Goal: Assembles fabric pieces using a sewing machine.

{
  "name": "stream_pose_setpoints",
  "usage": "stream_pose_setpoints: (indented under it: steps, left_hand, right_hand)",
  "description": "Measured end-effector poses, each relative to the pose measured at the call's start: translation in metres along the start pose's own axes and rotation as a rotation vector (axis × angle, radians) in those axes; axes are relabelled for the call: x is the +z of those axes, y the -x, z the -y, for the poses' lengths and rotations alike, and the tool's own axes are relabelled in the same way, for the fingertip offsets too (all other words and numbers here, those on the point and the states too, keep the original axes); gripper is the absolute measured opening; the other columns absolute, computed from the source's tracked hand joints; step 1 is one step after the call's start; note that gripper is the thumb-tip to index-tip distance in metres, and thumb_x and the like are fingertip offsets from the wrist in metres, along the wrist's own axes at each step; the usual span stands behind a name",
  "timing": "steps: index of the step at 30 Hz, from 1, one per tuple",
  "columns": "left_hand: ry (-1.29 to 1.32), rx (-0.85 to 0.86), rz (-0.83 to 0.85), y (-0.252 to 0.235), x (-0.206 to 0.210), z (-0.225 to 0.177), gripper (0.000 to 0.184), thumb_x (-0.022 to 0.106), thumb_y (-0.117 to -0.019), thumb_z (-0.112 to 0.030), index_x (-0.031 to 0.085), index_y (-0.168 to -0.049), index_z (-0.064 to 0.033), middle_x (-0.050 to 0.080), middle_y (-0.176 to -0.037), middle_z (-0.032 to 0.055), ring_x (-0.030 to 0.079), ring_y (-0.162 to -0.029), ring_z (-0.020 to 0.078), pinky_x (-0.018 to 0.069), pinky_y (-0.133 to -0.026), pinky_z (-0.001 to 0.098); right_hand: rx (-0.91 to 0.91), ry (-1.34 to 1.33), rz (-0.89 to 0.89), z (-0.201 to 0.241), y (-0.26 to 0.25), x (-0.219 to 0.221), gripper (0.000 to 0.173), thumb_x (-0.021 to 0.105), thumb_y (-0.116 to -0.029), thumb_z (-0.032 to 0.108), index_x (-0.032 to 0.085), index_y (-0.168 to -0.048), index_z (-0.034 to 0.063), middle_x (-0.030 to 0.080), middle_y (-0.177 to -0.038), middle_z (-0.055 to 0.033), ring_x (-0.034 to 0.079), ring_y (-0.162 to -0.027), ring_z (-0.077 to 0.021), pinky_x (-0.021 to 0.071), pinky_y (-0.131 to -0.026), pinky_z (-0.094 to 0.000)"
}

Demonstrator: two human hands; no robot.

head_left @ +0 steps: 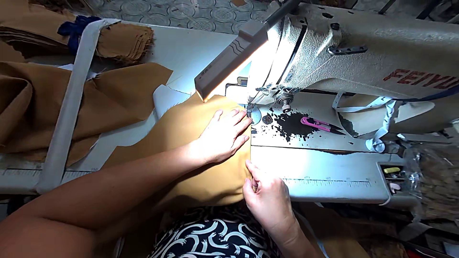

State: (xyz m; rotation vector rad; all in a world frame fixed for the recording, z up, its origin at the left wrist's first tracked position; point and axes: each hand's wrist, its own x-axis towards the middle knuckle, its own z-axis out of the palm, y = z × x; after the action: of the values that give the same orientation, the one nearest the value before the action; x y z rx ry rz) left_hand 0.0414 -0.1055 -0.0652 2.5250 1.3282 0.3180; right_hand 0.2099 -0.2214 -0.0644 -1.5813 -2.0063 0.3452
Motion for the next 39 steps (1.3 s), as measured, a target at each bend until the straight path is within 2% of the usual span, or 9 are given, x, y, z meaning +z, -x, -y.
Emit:
stream_pose_setpoints:
  steps: [4,9,12,14,16,19,23,28,39]
  left_hand:
    - [0.045,-0.017,-0.016,-0.002,-0.002,0.001,0.057,0.037,-0.1069,-0.039,0.046,-0.15,-0.0019,0.041,-0.161,0.0139,0.032,-0.154,0.0308,0.0159,-0.121,0.0649]
    - [0.042,-0.019,0.026,-0.009,-0.005,0.007,0.056,0.037,-0.107,-0.04,0.048,-0.147,-0.0012,0.037,-0.164,0.0144,0.028,-0.155,0.0303,0.0139,-0.122,0.0645]
    - [0.049,-0.023,0.068,-0.019,-0.013,0.013,0.056,0.04,-0.1066,-0.038,0.047,-0.147,-0.0008,0.036,-0.164,0.0151,0.027,-0.155,0.0311,0.0128,-0.122,0.0651]
    - [0.034,-0.062,0.128,-0.021,-0.022,0.009,0.054,0.042,-0.1077,-0.036,0.045,-0.15,-0.0018,0.033,-0.165,0.015,0.025,-0.156,0.0313,0.0127,-0.122,0.0656]
    - [-0.011,-0.108,0.144,-0.016,-0.027,-0.003,0.05,0.048,-0.1075,-0.03,0.047,-0.147,-0.0003,0.032,-0.165,0.0192,0.024,-0.156,0.0358,0.0166,-0.121,0.0665]
    - [-0.033,-0.079,0.006,0.013,-0.017,-0.029,0.046,0.056,-0.1025,-0.027,0.056,-0.138,0.0024,0.043,-0.157,0.0233,0.035,-0.15,0.0393,0.0254,-0.117,0.066]
    - [0.025,0.013,-0.048,0.049,0.005,-0.022,0.061,0.036,-0.1058,-0.046,0.05,-0.151,-0.0082,0.044,-0.16,0.0125,0.036,-0.152,0.0306,0.023,-0.117,0.0688]
    - [0.039,0.161,-0.03,0.058,0.002,-0.004,0.054,0.035,-0.1057,-0.05,0.058,-0.148,-0.0251,0.05,-0.157,0.0016,0.035,-0.152,0.0319,0.02,-0.116,0.0728]
    - [0.011,0.157,-0.037,0.047,0.003,0.001,0.054,0.035,-0.105,-0.049,0.06,-0.146,-0.0248,0.052,-0.156,0.0027,0.037,-0.151,0.0334,0.0204,-0.114,0.0746]
  right_hand:
    - [0.007,-0.008,0.013,0.0,-0.004,-0.002,0.039,0.06,-0.08,0.009,0.078,-0.114,0.0014,0.07,-0.068,-0.0057,0.057,-0.05,-0.0159,0.0472,-0.048,-0.0353]
    - [0.039,-0.031,0.018,0.0,-0.01,0.001,0.037,0.06,-0.0825,0.008,0.078,-0.114,0.0018,0.076,-0.081,-0.0087,0.062,-0.055,-0.0171,0.0507,-0.052,-0.0369]
    - [0.083,-0.002,-0.003,0.0,-0.02,0.0,0.035,0.062,-0.0828,0.012,0.08,-0.112,0.0065,0.069,-0.068,-0.0053,0.057,-0.052,-0.0174,0.0458,-0.05,-0.0381]
    - [0.059,0.05,-0.058,-0.004,-0.022,-0.001,0.022,0.07,-0.0834,0.021,0.082,-0.099,0.0102,0.068,-0.066,-0.0042,0.06,-0.055,-0.0197,0.0456,-0.051,-0.0402]
    - [-0.03,0.035,-0.06,-0.014,-0.022,-0.002,0.019,0.075,-0.0848,0.029,0.081,-0.091,0.0118,0.074,-0.086,-0.0061,0.069,-0.083,-0.0253,0.054,-0.073,-0.0462]
    - [-0.261,-0.051,-0.023,-0.037,-0.021,0.001,0.021,0.066,-0.0926,0.029,0.079,-0.09,0.0119,0.074,-0.116,-0.0085,0.065,-0.115,-0.031,0.0475,-0.098,-0.0533]
    - [-0.498,-0.06,0.042,-0.058,-0.019,-0.008,0.025,0.058,-0.0987,0.025,0.08,-0.096,0.0119,0.076,-0.115,-0.0041,0.069,-0.11,-0.0242,0.0498,-0.097,-0.0451]
    - [-0.634,-0.089,0.121,-0.072,-0.024,-0.017,0.027,0.055,-0.1001,0.023,0.08,-0.106,0.0144,0.076,-0.118,-0.0016,0.067,-0.113,-0.0218,0.0477,-0.1,-0.0406]
    - [-0.674,-0.038,0.102,-0.071,-0.039,-0.016,0.027,0.056,-0.0976,0.022,0.081,-0.099,0.0119,0.077,-0.113,-0.004,0.069,-0.104,-0.0227,0.0497,-0.092,-0.0419]
